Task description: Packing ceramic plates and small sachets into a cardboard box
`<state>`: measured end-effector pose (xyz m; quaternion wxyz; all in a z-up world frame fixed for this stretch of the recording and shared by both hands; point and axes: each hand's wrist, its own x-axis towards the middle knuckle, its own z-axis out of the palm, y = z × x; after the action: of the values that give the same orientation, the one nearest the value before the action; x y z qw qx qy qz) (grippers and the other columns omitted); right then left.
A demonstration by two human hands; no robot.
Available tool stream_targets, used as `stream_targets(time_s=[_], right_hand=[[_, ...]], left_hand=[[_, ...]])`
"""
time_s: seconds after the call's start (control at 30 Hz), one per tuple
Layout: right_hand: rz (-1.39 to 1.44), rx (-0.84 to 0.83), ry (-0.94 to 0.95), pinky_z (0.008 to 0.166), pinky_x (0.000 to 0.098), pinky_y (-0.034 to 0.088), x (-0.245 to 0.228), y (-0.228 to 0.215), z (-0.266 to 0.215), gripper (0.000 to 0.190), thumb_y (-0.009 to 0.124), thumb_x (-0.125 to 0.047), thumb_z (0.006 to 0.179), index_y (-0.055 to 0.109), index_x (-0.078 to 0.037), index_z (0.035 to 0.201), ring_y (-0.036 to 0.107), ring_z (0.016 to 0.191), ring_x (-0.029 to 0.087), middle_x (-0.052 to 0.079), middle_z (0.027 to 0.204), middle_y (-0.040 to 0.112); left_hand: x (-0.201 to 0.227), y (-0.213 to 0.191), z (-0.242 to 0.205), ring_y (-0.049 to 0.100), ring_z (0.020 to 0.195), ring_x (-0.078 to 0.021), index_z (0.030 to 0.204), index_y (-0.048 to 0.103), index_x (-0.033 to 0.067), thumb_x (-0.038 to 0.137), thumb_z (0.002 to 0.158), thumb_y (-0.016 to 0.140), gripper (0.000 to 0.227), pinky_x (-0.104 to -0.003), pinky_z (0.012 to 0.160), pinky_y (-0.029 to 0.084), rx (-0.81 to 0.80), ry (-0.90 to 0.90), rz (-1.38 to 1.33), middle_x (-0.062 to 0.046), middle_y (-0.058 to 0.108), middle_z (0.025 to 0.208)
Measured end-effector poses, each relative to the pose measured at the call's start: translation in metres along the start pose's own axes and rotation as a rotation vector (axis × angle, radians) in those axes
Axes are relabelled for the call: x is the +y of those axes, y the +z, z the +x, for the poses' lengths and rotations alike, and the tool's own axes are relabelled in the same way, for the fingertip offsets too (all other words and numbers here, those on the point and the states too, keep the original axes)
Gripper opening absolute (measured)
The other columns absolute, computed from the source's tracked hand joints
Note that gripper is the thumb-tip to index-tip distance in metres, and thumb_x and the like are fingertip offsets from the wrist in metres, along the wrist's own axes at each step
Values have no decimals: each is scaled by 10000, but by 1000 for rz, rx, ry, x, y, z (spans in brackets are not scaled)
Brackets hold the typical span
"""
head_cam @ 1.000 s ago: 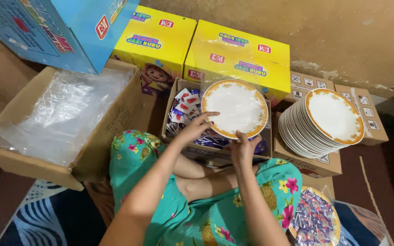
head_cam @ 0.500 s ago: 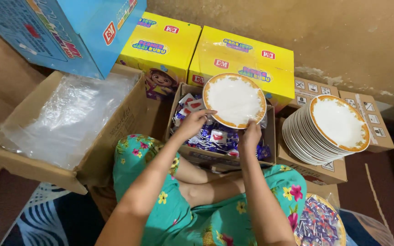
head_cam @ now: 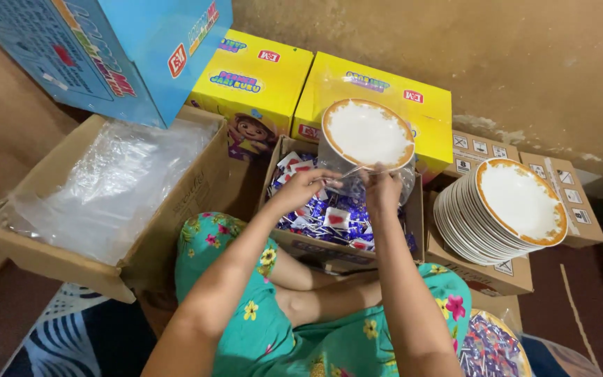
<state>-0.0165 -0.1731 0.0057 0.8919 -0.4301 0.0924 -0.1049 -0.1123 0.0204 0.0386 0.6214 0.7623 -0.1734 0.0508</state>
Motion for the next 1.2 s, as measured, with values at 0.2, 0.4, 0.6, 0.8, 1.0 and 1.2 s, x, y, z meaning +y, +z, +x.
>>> stream_targets(time_s=[0.2,0.4,0.6,0.8,1.0,1.2], right_hand=[[26,-96,246,909,543,621,-7,25,-9,268,684,-185,995,583,44,1090,748,919,400,125,863,629],[271,-145,56,1047,653,532,41,6,63,528,631,65,973,416,-10,1449,595,1224,508,238,1344,522],[440,-25,383,980,556,623,48,14,81,301,666,35,950,656,-52,1239,688,1157,360,152,1247,710],[-343,-362,191,1167,304,491,39,-10,38,314,612,-94,1034,682,-159,1332,610,1197,109,-24,1266,713],[-504,-352,-543,1146,549,422,-18,-3,-103,543,552,106,940,484,35,1474,460,1399,456,322,1457,536],[-1123,-165,-1316,1186,588,366,-55,-41,-87,710,937,-196,678,675,-175,1337,376,1458,456,163,1510,480]], left_hand=[[-21,6,7,691,1119,-340,1257,710,53,-8,935,535,371,-420,1016,502,32,-6,-92,-218,744,1134],[-73,4,19,685,769,-106,1219,746,115,42,919,523,380,-241,736,538,-33,-77,-215,-68,779,899],[-94,-12,27,710,705,-101,1057,747,109,63,900,500,296,-241,713,549,-111,-73,-220,-74,775,838],[-40,-12,3,743,901,-227,1547,383,298,108,864,798,822,-370,805,617,-88,-68,-217,-152,712,1067],[20,1,-10,719,1058,-384,1515,385,374,264,848,787,787,-480,920,589,207,-174,127,-196,648,1237],[1,18,1,629,1171,-330,1290,637,366,264,849,755,467,-443,989,545,373,-126,347,-17,495,1231]])
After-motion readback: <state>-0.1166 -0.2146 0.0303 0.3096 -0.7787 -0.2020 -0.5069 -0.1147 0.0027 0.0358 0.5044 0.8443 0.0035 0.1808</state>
